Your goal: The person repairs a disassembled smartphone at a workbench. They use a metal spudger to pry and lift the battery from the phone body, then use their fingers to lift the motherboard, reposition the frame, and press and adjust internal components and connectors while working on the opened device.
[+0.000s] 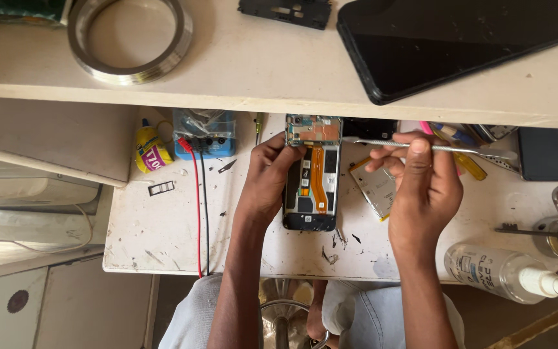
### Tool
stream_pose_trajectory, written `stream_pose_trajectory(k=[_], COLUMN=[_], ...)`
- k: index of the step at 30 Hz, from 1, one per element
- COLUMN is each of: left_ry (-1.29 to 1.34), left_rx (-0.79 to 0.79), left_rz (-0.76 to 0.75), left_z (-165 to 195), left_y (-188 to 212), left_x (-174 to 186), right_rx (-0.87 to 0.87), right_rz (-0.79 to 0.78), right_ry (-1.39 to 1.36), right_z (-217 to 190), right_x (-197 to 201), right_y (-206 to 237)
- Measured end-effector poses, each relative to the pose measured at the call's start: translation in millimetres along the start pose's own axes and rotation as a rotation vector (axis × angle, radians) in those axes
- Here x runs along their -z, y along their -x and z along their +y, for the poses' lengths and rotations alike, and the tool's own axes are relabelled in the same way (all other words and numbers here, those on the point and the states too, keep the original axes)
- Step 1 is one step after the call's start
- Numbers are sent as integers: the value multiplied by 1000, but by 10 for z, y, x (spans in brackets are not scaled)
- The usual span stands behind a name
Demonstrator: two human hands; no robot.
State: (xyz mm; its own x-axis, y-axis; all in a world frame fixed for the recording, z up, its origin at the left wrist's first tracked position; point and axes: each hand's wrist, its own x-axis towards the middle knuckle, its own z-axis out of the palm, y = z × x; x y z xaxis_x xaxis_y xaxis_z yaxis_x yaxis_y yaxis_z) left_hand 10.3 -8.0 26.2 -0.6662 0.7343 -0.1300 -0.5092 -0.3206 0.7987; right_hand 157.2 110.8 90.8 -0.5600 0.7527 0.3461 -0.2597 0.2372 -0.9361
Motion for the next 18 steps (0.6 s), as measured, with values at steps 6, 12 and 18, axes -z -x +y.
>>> stream_pose_trajectory(k=[6, 12, 18], left_ry=[10, -3, -161], left_rx=[-46, 13, 14], left_rz=[25, 37, 101], left_z=[4, 10, 32], left_y=[3, -1, 11], left_x=[25, -25, -65], right_rx=[12, 36, 39], right_rz=[-24, -72, -122], right_ry=[52, 74, 151], right_z=[-22, -52, -47], right_x=[-177, -245, -266], right_y=[86, 93, 92])
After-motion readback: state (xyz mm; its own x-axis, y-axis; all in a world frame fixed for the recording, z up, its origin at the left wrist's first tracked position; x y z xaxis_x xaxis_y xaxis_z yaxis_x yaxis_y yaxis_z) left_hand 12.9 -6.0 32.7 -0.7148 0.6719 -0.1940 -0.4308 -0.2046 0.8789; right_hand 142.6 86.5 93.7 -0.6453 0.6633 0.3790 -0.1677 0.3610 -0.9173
